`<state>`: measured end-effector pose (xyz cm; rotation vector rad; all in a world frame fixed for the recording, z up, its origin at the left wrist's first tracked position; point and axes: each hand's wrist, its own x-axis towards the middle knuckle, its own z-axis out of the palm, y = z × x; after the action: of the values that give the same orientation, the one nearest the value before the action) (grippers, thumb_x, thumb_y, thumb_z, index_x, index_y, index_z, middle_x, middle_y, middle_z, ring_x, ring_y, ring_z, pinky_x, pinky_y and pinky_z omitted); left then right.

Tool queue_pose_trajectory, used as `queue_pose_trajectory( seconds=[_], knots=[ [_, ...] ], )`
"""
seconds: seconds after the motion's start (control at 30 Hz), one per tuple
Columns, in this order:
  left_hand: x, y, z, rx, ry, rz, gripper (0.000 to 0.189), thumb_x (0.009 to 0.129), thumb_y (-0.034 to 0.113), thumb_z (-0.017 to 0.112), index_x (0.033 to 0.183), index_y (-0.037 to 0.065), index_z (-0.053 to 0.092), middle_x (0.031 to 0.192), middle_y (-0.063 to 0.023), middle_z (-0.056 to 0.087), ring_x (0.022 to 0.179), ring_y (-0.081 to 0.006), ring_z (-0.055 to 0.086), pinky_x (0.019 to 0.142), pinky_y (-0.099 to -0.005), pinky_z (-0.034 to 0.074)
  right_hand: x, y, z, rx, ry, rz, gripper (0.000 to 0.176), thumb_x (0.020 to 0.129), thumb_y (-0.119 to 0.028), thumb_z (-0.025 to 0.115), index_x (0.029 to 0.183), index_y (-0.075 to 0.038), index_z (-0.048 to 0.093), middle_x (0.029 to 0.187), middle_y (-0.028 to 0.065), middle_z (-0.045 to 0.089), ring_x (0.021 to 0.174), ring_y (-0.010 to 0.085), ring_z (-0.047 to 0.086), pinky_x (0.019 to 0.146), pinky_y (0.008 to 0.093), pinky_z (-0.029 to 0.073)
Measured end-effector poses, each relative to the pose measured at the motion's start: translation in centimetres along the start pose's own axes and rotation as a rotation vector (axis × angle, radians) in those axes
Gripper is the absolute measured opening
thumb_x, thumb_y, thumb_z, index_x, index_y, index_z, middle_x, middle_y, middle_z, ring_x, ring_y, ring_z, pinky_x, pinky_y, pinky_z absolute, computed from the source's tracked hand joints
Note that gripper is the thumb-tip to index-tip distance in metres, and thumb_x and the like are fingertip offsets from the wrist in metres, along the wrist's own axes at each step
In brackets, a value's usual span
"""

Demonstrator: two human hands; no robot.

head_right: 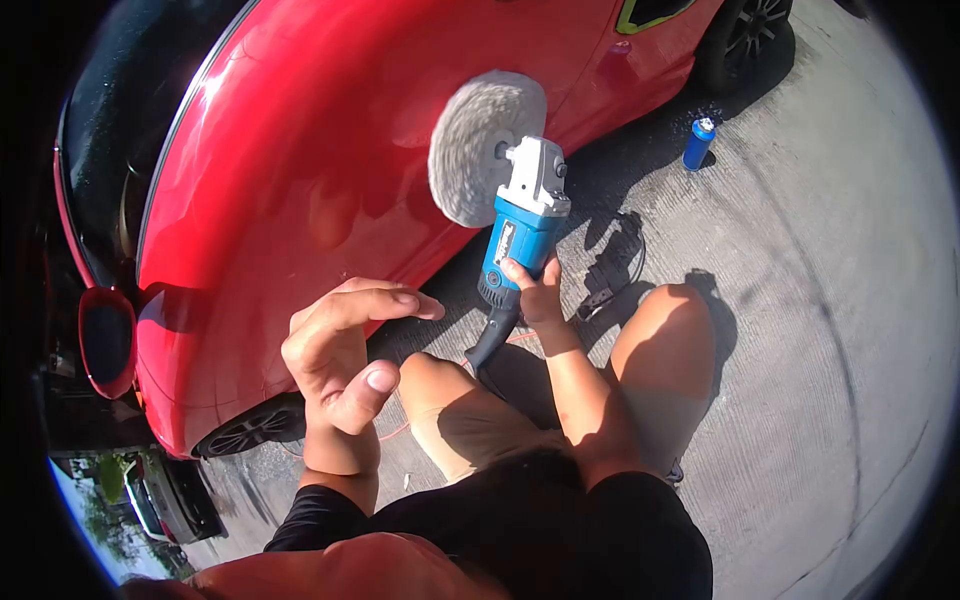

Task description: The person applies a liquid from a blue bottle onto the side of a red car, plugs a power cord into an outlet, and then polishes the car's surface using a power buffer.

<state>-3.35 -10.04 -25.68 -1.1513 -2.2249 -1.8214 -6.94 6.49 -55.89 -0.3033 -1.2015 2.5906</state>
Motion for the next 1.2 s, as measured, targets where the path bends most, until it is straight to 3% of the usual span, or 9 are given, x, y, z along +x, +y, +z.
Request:
queue_pose_trajectory(
  seconds=[0.07, 0.17, 0.27, 0.33, 0.6, 0.8, 0.87, 1.07, 1.2],
  knots=[
    [-1.4, -6.9, 0.9, 0.316, -0.050, -0.384, 0.072, 0.091, 0.046, 0.085, 0.139, -0.005, 0.065, 0.124, -0.0266, 0.074, 0.115, -0.0376, 0.074, 0.101, -0.0469, 0.057, -1.4, -0.6, 1.3, -0.217, -0.144, -0.115, 0.070, 0.085, -0.021, 0.088, 0.141, -0.003, 0.051, 0.120, 0.0084, 0.068, 0.108, 0.0195, 0.068, 0.098, 0.0390, 0.057],
    [-5.2, -14.1, 2.4, 0.299, 0.082, -0.513, 0.096, 0.088, 0.045, 0.088, 0.154, -0.010, 0.043, 0.134, -0.0323, 0.068, 0.127, -0.0407, 0.069, 0.108, -0.0466, 0.053, -3.3, 0.9, 3.9, -0.236, -0.221, -0.155, 0.090, 0.072, -0.029, 0.095, 0.145, -0.002, 0.050, 0.126, 0.0133, 0.070, 0.112, 0.0231, 0.069, 0.099, 0.0387, 0.057],
    [-8.0, -17.0, 3.4, 0.079, 0.392, -0.559, 0.082, 0.086, 0.036, 0.093, 0.138, -0.004, 0.044, 0.123, -0.0219, 0.071, 0.115, -0.0277, 0.072, 0.100, -0.0422, 0.057, -5.2, 2.5, 5.2, -0.544, -0.301, -0.317, 0.098, 0.067, -0.028, 0.095, 0.149, -0.002, 0.048, 0.127, 0.0197, 0.070, 0.117, 0.0335, 0.071, 0.099, 0.0413, 0.057],
    [-9.4, -17.4, 3.2, -0.069, 0.492, -0.557, 0.082, 0.077, 0.032, 0.100, 0.129, 0.000, 0.045, 0.120, -0.0177, 0.070, 0.110, -0.0237, 0.071, 0.096, -0.0397, 0.058, -6.5, 4.8, 5.8, -0.466, -0.301, -0.194, 0.101, 0.065, -0.030, 0.094, 0.150, -0.003, 0.047, 0.124, 0.0221, 0.070, 0.116, 0.0393, 0.071, 0.100, 0.0454, 0.056],
    [-2.4, -19.3, 7.0, 0.371, 0.166, -0.774, 0.090, 0.069, 0.038, 0.103, 0.125, -0.005, 0.047, 0.119, -0.0216, 0.069, 0.111, -0.0294, 0.070, 0.096, -0.0428, 0.059, -3.1, 3.6, 1.9, -0.098, -0.202, -0.004, 0.090, 0.071, -0.031, 0.092, 0.145, 0.001, 0.051, 0.130, 0.0113, 0.068, 0.120, 0.0252, 0.067, 0.106, 0.0387, 0.053],
    [7.2, -22.7, 14.0, 0.461, 0.074, -0.719, 0.099, 0.062, 0.043, 0.105, 0.127, -0.006, 0.049, 0.121, -0.0265, 0.071, 0.116, -0.0356, 0.071, 0.097, -0.0449, 0.060, 5.9, 0.8, -4.3, 0.056, -0.233, -0.325, 0.076, 0.078, -0.026, 0.090, 0.139, 0.005, 0.058, 0.132, 0.0137, 0.069, 0.119, 0.0254, 0.069, 0.107, 0.0382, 0.053],
    [9.3, -23.9, 15.6, 0.511, 0.035, -0.701, 0.094, 0.063, 0.045, 0.104, 0.119, -0.003, 0.046, 0.113, -0.0290, 0.073, 0.108, -0.0395, 0.075, 0.094, -0.0468, 0.060, 6.7, -0.8, -4.0, 0.131, -0.017, -0.069, 0.069, 0.085, -0.022, 0.086, 0.141, 0.006, 0.057, 0.131, 0.0138, 0.069, 0.119, 0.0250, 0.069, 0.106, 0.0387, 0.054],
    [9.7, -25.6, 16.0, 0.417, -0.045, -0.781, 0.074, 0.075, 0.040, 0.100, 0.122, -0.006, 0.066, 0.110, -0.0165, 0.077, 0.102, -0.0229, 0.074, 0.092, -0.0376, 0.059, 8.4, 0.8, -5.3, 0.311, -0.028, 0.088, 0.058, 0.082, -0.006, 0.079, 0.136, 0.003, 0.062, 0.127, 0.0123, 0.071, 0.117, 0.0245, 0.070, 0.105, 0.0398, 0.055],
    [6.4, -24.2, 13.2, 0.393, -0.006, -0.781, 0.065, 0.076, 0.028, 0.100, 0.121, -0.006, 0.068, 0.112, -0.0145, 0.076, 0.102, -0.0208, 0.073, 0.093, -0.0381, 0.059, 7.4, 2.4, -4.4, 0.297, -0.336, 0.201, 0.069, 0.071, -0.005, 0.088, 0.135, -0.001, 0.065, 0.123, 0.0098, 0.073, 0.115, 0.0206, 0.069, 0.103, 0.0392, 0.055]
  ],
)
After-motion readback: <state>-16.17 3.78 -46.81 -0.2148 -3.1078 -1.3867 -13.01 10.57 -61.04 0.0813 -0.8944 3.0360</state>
